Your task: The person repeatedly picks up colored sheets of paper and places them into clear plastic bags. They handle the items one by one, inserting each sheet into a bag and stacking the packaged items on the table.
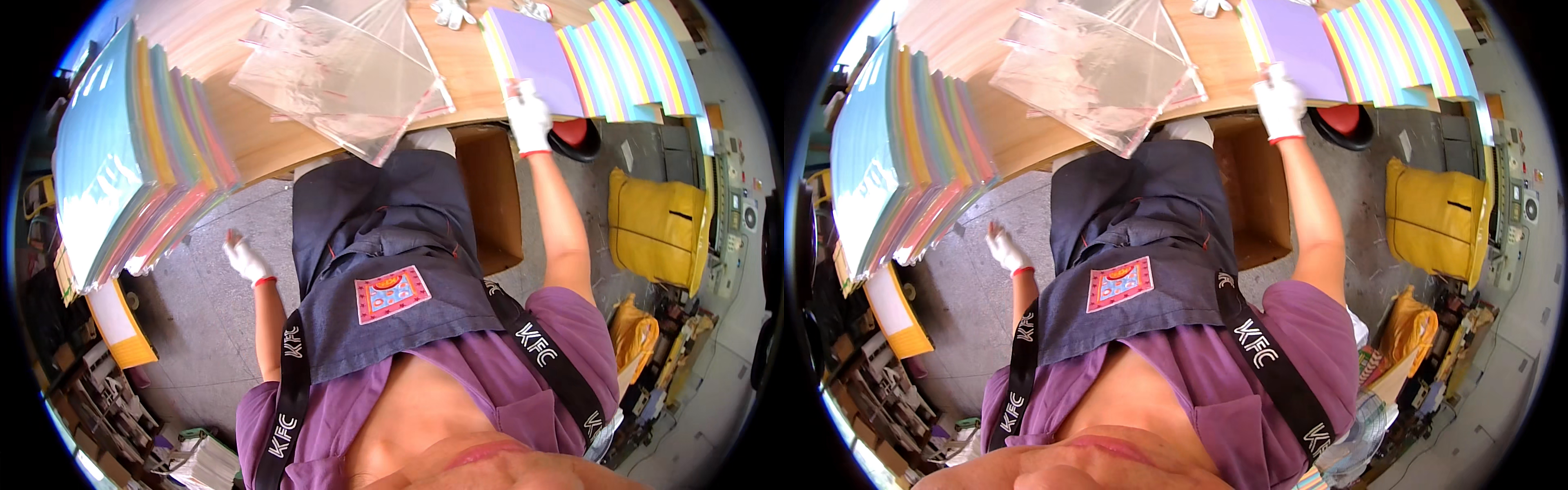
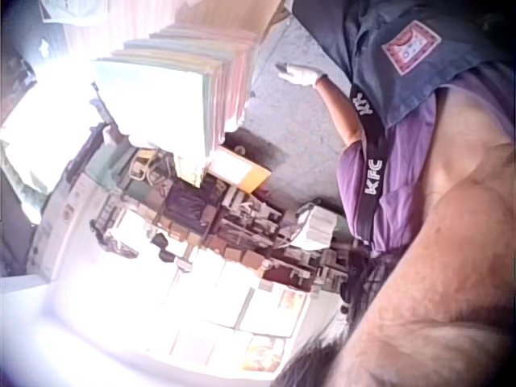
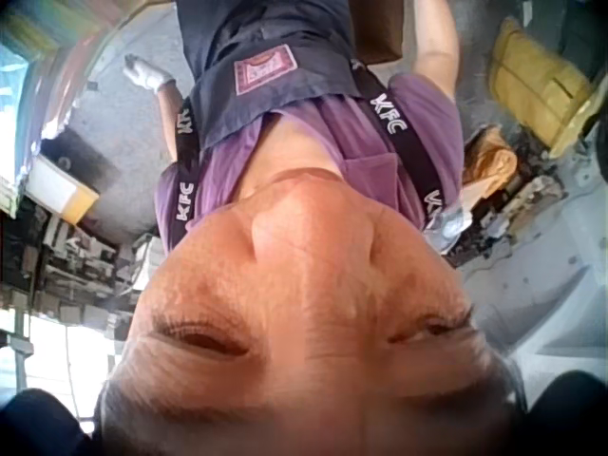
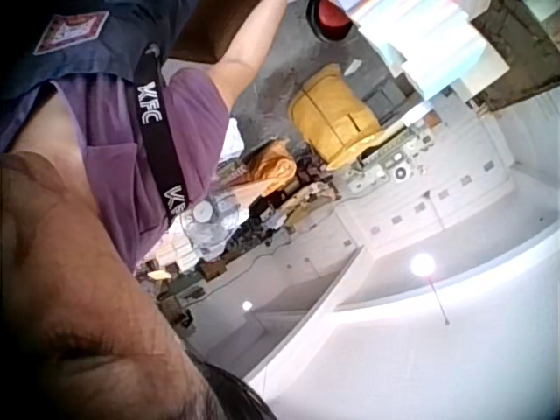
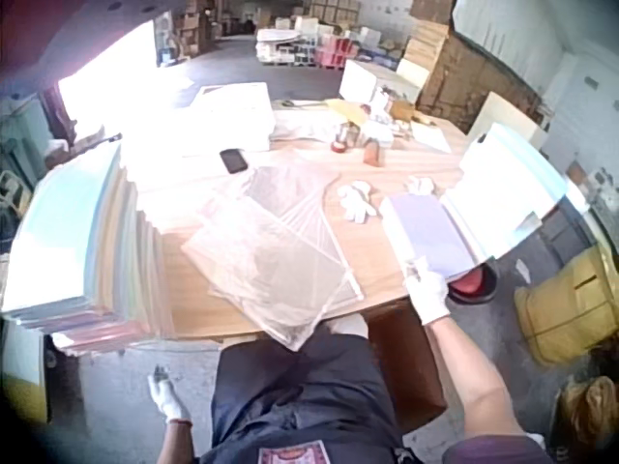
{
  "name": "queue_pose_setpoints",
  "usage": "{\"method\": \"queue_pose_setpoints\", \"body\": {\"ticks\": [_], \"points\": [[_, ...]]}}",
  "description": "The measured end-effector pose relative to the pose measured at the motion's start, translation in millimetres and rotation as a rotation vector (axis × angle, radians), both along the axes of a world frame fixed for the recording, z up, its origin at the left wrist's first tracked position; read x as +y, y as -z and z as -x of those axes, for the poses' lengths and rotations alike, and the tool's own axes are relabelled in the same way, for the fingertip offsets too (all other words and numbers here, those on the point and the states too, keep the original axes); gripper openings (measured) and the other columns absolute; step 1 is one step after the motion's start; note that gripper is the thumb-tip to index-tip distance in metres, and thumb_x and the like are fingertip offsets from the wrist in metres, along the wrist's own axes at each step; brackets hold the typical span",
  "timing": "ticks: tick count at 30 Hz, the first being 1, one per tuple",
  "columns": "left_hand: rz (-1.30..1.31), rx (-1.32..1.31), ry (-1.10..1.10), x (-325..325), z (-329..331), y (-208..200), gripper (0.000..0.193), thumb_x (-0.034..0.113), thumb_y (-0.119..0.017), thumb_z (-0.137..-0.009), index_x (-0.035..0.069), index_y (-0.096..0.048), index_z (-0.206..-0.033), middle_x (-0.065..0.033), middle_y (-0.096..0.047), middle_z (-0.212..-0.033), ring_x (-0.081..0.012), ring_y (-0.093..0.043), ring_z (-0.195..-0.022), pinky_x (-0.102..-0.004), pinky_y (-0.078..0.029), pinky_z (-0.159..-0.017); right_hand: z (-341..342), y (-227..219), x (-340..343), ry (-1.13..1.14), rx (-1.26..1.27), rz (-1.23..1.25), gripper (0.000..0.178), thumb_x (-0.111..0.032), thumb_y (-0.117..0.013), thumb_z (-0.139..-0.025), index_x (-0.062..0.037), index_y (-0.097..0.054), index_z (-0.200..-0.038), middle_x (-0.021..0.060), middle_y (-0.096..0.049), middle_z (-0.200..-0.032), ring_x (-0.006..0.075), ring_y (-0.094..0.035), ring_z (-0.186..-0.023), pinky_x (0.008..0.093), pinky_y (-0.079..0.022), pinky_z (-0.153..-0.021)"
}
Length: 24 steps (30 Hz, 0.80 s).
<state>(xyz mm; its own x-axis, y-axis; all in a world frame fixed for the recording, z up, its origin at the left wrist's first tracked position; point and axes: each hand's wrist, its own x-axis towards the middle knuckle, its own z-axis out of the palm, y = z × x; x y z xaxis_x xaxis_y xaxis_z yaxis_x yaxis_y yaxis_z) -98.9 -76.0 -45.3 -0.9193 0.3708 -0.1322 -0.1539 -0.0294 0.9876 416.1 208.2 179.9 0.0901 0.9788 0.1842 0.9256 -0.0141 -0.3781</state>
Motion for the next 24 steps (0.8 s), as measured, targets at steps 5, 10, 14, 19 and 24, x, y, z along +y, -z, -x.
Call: {"method": "queue_pose_setpoints", "body": {"ticks": [5,10,14,19,24], "points": [[0.208,0.822,0.733,69.7,-110.9,-99.0,0.030,0.004,-0.054,-0.088,0.006,-0.063,-0.116,-0.0128,-0.062,-0.120,-0.0307,-0.057,-0.114,-0.0383,-0.042,-0.100,-87.7,22.0,14.7,0.097,-0.524,0.068,0.054,-0.050,-0.063,-0.079,-0.0097,-0.058,-0.115,0.0166,-0.063,-0.113,0.0335,-0.059,-0.108,0.0446,-0.045,-0.092],[0.067,0.915,0.901,91.7,-140.4,-126.6,0.028,0.005,-0.056,-0.086,0.007,-0.065,-0.112,-0.0124,-0.063,-0.119,-0.0317,-0.057,-0.114,-0.0388,-0.044,-0.098,-88.3,28.6,24.6,0.058,-0.583,0.093,0.053,-0.050,-0.062,-0.079,-0.0094,-0.059,-0.112,0.0170,-0.063,-0.106,0.0352,-0.062,-0.100,0.0459,-0.048,-0.085],[0.065,0.862,0.951,88.9,-148.2,-122.6,0.029,0.005,-0.054,-0.088,0.007,-0.064,-0.116,-0.0120,-0.062,-0.122,-0.0298,-0.056,-0.117,-0.0376,-0.042,-0.101,-114.2,34.0,34.6,-0.057,-0.572,0.090,0.051,-0.052,-0.058,-0.082,-0.0091,-0.062,-0.109,0.0172,-0.064,-0.103,0.0369,-0.063,-0.096,0.0465,-0.050,-0.081],[0.116,0.889,0.971,78.9,-149.8,-118.3,0.027,0.008,-0.056,-0.087,0.010,-0.065,-0.112,-0.0086,-0.063,-0.120,-0.0294,-0.057,-0.115,-0.0382,-0.044,-0.098,-121.8,26.9,39.1,-0.156,-0.501,0.117,0.051,-0.052,-0.057,-0.083,-0.0092,-0.067,-0.109,0.0162,-0.065,-0.103,0.0344,-0.062,-0.098,0.0428,-0.048,-0.084],[0.116,0.889,0.965,77.1,-145.7,-112.6,0.028,0.009,-0.056,-0.087,0.010,-0.065,-0.113,-0.0086,-0.063,-0.121,-0.0290,-0.056,-0.116,-0.0380,-0.044,-0.099,-131.9,29.6,42.3,-0.183,-0.488,0.130,0.050,-0.049,-0.058,-0.082,-0.0091,-0.067,-0.109,0.0169,-0.066,-0.105,0.0349,-0.061,-0.101,0.0410,-0.048,-0.087]]}}
